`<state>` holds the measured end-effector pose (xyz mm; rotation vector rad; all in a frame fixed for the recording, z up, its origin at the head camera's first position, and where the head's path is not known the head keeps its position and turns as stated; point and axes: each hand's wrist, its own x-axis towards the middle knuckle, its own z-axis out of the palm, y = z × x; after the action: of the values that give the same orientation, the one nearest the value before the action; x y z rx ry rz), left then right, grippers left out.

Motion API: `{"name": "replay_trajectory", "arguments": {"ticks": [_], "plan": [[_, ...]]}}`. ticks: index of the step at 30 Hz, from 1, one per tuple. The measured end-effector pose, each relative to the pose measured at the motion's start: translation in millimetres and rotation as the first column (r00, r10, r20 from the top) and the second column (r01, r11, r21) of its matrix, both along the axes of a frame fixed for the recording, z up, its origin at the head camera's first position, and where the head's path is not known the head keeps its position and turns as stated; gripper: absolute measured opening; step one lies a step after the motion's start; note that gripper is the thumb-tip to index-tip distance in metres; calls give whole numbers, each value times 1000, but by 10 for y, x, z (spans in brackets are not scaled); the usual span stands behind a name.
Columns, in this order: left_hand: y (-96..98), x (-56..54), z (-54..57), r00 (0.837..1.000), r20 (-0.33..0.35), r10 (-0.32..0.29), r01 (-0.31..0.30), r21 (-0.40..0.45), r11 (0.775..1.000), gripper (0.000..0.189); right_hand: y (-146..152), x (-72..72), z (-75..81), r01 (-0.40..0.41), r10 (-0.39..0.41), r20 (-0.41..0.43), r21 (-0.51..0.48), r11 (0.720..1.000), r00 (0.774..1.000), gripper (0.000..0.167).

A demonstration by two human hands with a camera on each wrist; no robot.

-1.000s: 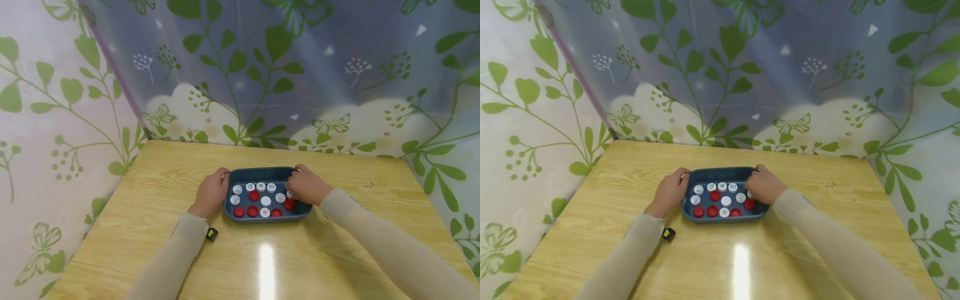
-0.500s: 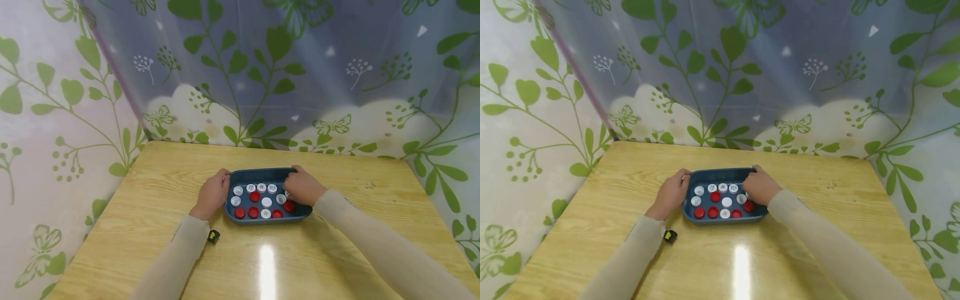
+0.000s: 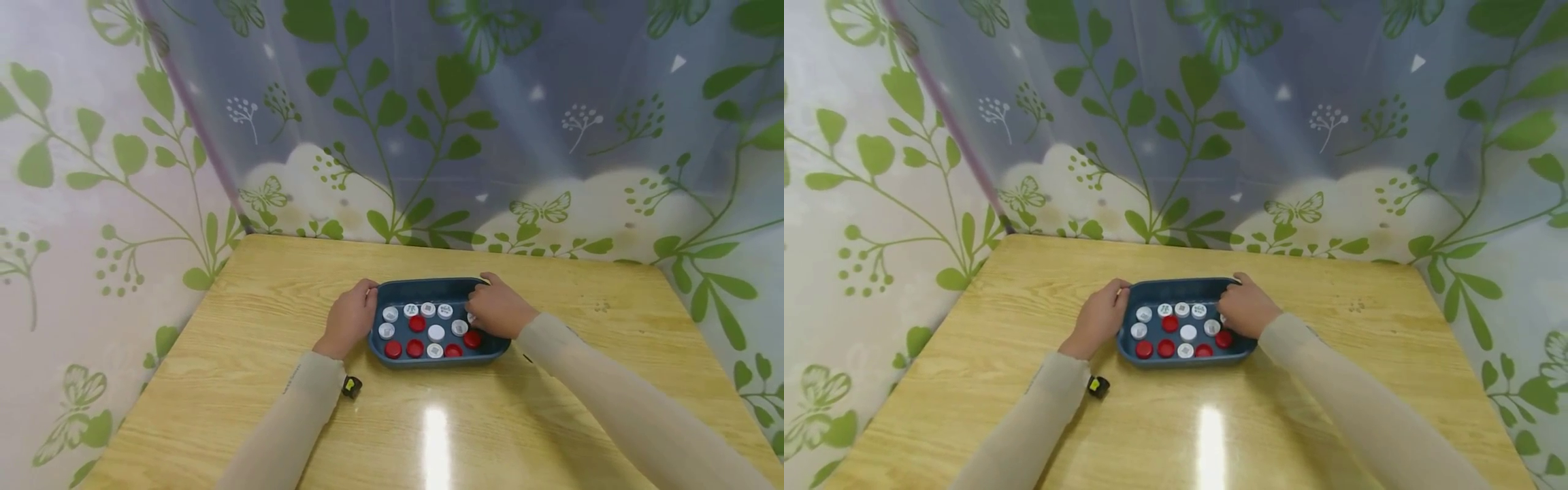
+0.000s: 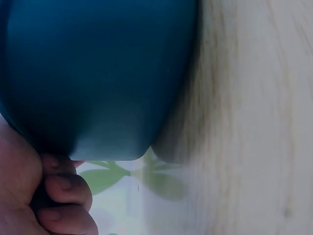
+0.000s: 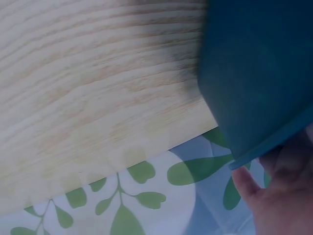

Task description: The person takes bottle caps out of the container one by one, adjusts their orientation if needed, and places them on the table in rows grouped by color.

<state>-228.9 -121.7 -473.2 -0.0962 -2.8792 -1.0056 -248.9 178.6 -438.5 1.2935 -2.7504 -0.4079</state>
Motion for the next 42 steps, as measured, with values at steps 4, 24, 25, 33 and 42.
{"name": "replay_trajectory", "arguments": {"ticks": [4,24,25,33,42], "plan": [[16,-8,-2,1000,10,0,0,3,1000,33,52,15,7,11,-11,0,-41,999,1000,9],[3,-12,-20,1000,-10,14,-14,-3,1000,31,-102,898,453,-85,34,-111,-495,865,993,41],[7,-13,-17,1000,-8,11,-11,1,1000,31,-121,951,430,-89,38,-111,-509,856,993,40],[37,-36,-29,1000,-21,6,-6,-2,1000,32,-362,1251,216,-134,99,-92,-568,812,991,29],[72,-36,23,1000,-7,5,-5,-5,1000,31,-672,1417,-125,-50,121,103,-519,853,987,17]]}}
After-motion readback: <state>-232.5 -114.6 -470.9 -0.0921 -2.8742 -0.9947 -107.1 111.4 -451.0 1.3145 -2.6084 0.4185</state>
